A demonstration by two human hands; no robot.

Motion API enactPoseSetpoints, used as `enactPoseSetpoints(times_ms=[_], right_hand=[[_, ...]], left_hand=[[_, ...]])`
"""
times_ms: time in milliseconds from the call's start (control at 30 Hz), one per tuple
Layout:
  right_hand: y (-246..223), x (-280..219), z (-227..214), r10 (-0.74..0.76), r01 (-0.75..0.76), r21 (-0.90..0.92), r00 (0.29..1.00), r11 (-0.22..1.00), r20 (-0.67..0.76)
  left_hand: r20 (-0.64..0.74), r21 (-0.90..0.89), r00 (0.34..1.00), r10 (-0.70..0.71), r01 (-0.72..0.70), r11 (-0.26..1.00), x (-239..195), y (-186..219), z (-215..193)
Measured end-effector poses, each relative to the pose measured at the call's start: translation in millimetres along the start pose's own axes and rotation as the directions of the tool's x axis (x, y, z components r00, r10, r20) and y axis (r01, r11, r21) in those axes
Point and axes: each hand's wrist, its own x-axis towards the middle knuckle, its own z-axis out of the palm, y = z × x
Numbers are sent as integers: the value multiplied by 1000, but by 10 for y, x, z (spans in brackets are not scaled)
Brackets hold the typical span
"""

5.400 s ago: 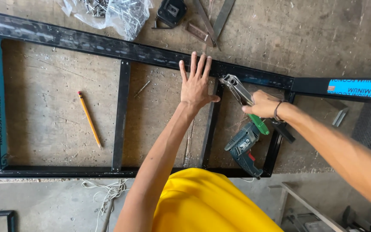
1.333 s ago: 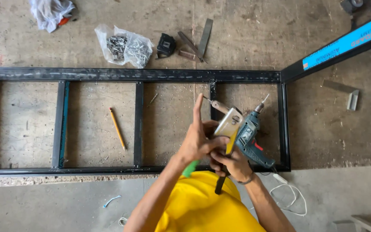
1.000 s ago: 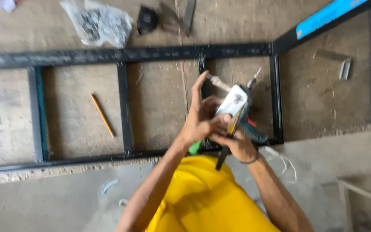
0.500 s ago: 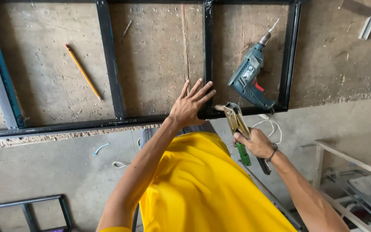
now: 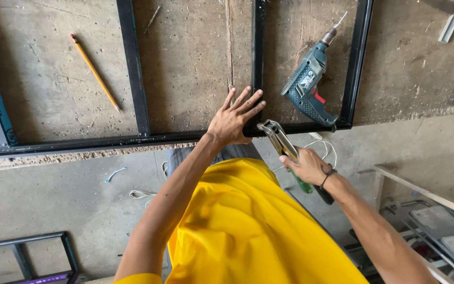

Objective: Assembling a metal frame by drilling holes and installing rivets using a pop riveter

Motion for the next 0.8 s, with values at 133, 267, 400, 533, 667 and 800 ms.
enactPoseSetpoints(times_ms=[133, 267, 400, 533, 667, 800], right_hand=[[-219, 86, -224, -17, 31, -233, 998, 972, 61], [-124, 246, -260, 34, -9, -372, 998, 928, 59], [110, 441, -65, -74, 18, -484, 992, 875, -98], [8, 371, -95, -20, -14, -466, 997, 885, -69], [-137, 316, -391, -35, 114, -550, 988, 828, 152], [-225, 292, -609, 180, 17, -511, 925, 860, 333]], left_hand=[[-14, -4, 1000, 17, -17, 1000, -2, -17, 16], [-22, -11, 1000, 10, -10, 1000, -4, -10, 19], [-10, -35, 1000, 5, -5, 999, -10, -7, -21], [0, -26, 1000, -19, 19, 999, -56, 1, -59], [0, -41, 1000, -6, 6, 999, 10, -25, -28], [29, -39, 999, -12, 13, 999, -4, -30, -32]])
